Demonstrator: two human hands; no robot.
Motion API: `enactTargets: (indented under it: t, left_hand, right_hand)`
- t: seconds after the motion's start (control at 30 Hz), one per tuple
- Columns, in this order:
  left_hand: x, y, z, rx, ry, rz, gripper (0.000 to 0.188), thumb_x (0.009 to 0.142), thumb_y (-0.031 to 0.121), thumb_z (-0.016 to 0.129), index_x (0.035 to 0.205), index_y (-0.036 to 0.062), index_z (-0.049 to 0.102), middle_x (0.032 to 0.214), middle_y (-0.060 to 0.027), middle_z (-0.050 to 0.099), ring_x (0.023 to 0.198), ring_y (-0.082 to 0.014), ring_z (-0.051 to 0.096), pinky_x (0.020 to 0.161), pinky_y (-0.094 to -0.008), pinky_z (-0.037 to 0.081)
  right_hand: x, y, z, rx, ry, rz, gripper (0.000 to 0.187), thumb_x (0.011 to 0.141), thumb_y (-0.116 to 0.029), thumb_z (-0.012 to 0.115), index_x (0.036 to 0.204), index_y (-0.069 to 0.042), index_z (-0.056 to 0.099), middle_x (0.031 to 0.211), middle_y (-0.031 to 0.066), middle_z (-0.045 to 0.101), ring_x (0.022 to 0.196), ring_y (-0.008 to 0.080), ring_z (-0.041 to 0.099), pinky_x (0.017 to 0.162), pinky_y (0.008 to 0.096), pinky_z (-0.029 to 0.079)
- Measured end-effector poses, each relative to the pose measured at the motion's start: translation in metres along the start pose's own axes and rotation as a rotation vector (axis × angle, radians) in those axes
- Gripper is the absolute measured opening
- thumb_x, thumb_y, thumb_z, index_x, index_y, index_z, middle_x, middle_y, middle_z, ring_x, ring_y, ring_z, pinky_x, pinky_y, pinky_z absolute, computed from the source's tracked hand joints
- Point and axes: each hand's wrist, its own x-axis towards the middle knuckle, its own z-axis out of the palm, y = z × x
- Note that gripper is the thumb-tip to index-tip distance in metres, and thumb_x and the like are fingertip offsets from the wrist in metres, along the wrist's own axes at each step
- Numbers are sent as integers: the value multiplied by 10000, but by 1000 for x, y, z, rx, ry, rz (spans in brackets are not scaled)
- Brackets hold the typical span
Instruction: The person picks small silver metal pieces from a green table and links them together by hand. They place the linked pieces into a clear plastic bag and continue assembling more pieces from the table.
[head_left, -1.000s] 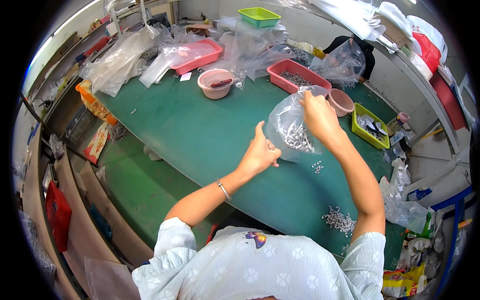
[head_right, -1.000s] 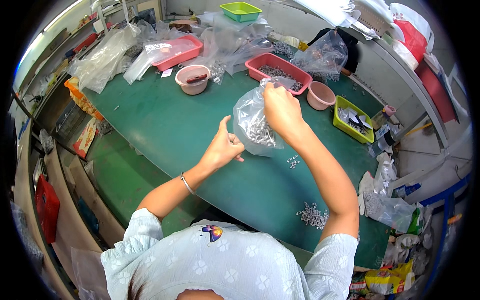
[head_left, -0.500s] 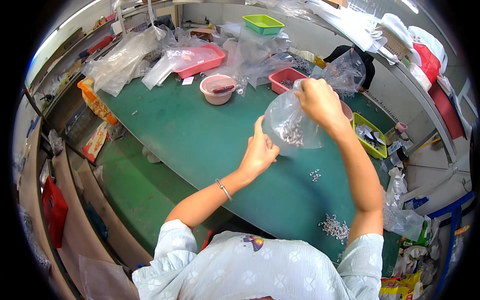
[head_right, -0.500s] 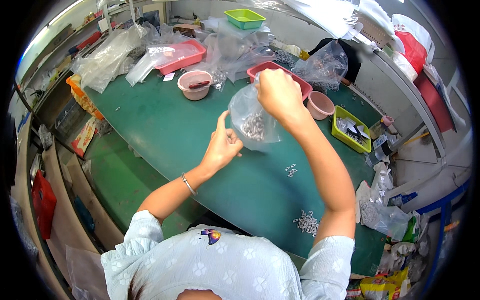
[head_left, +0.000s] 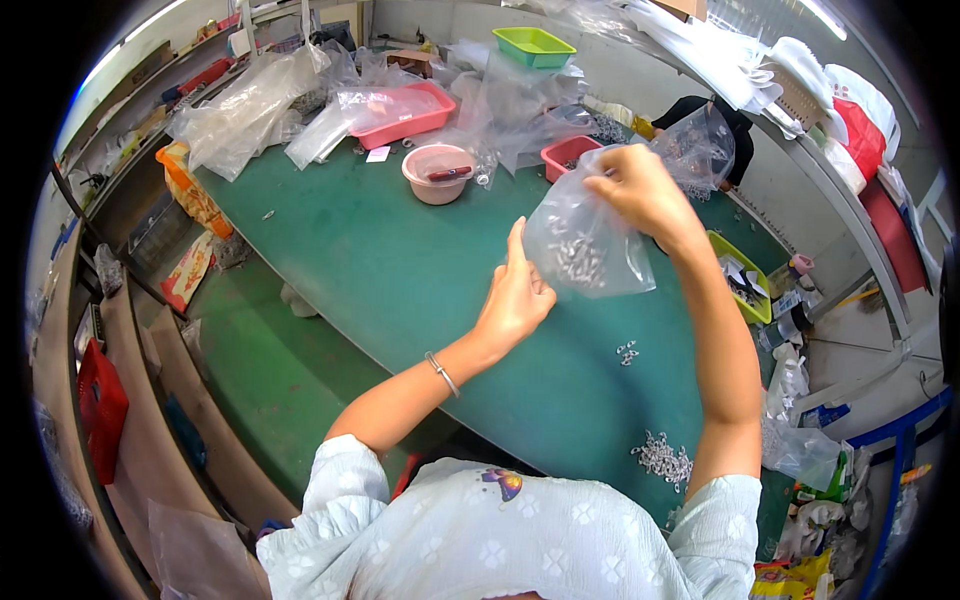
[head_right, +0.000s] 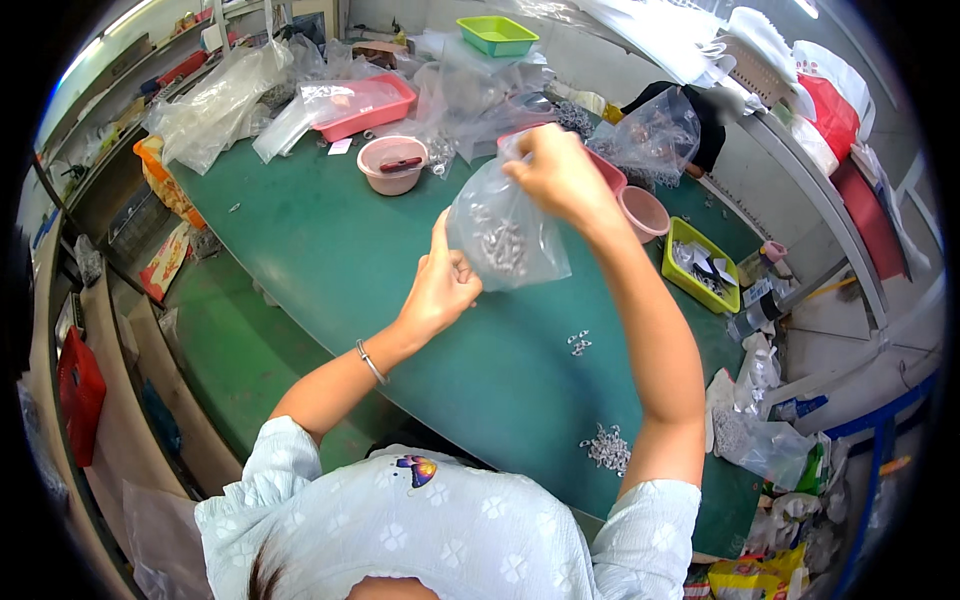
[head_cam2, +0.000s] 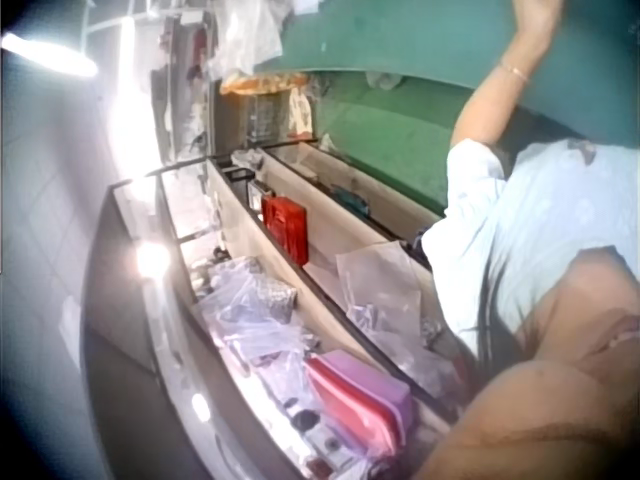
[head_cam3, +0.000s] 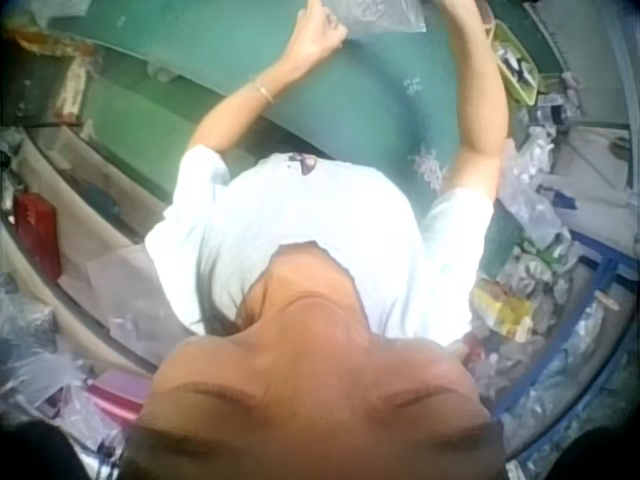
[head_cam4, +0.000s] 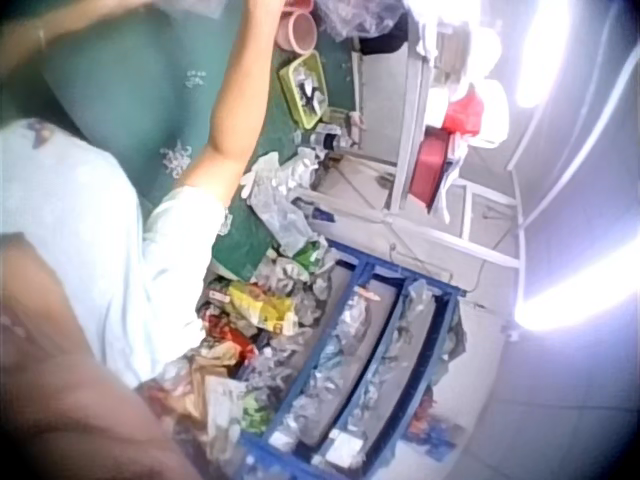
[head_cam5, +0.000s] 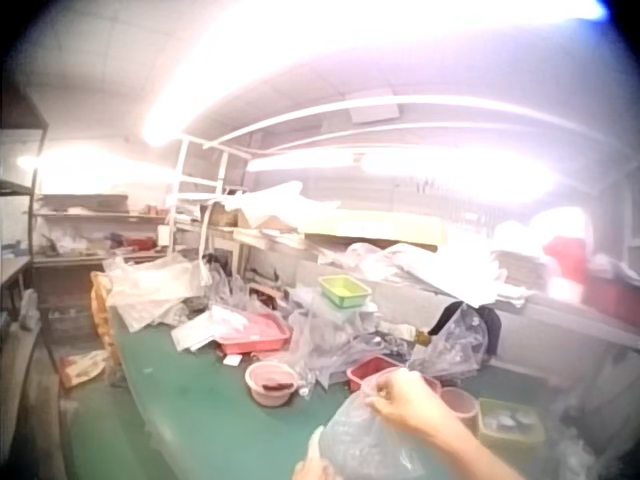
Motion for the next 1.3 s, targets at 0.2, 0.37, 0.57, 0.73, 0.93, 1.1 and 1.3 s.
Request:
enactTargets:
  t: [0.2,0.37,0.57,0.73,0.93,1.1,1.3]
  left_hand:
    - [0,17,-8,-22,-31,-71,859,703,-44,524,1396,-44,16,592,-115,501,545,-195,517,623,-308,465]
    - [-2,14,-12,54,-23,36,876,702,-38,528,1395,-42,-8,597,-138,532,547,-227,545,619,-322,469]
    - [-2,10,-14,79,-53,63,880,700,-40,530,1417,16,23,578,-56,486,496,-128,493,489,-280,491]
    - [1,9,-20,67,-45,49,867,696,-39,534,1418,21,57,583,-50,488,503,-120,496,476,-277,489]
    - [1,12,-23,41,-69,-5,861,694,-47,539,1419,29,82,604,-41,498,506,-105,489,479,-272,496]
    - [4,13,-26,53,-106,-38,862,692,-49,542,1419,31,85,608,-39,499,508,-103,492,479,-268,495]
    - [0,9,-29,38,-99,-10,859,694,-48,533,1422,34,84,593,-48,493,486,-117,489,471,-271,474]
  right_hand:
    - [3,-7,-4,31,-23,1,266,732,-147,668,895,62,645,832,261,630,824,331,646,749,377,492]
    - [4,-1,-26,430,-59,165,360,732,-178,697,963,80,600,794,195,648,778,266,639,720,349,487]
    - [12,13,-17,553,-70,183,414,716,-196,709,1005,67,574,891,195,630,843,240,621,771,328,483]
    - [21,7,-6,258,-40,79,416,725,-169,692,1049,55,559,810,147,627,753,236,624,685,332,499]
    - [23,0,-7,292,-29,41,378,741,-140,669,1040,67,566,812,141,623,741,188,612,672,317,493]
    - [26,-4,5,87,9,-21,388,743,-174,669,1014,86,568,815,138,620,777,196,587,744,309,466]
    - [21,-17,-20,366,-52,169,394,727,-158,675,1047,54,585,803,176,635,769,234,632,724,321,490]
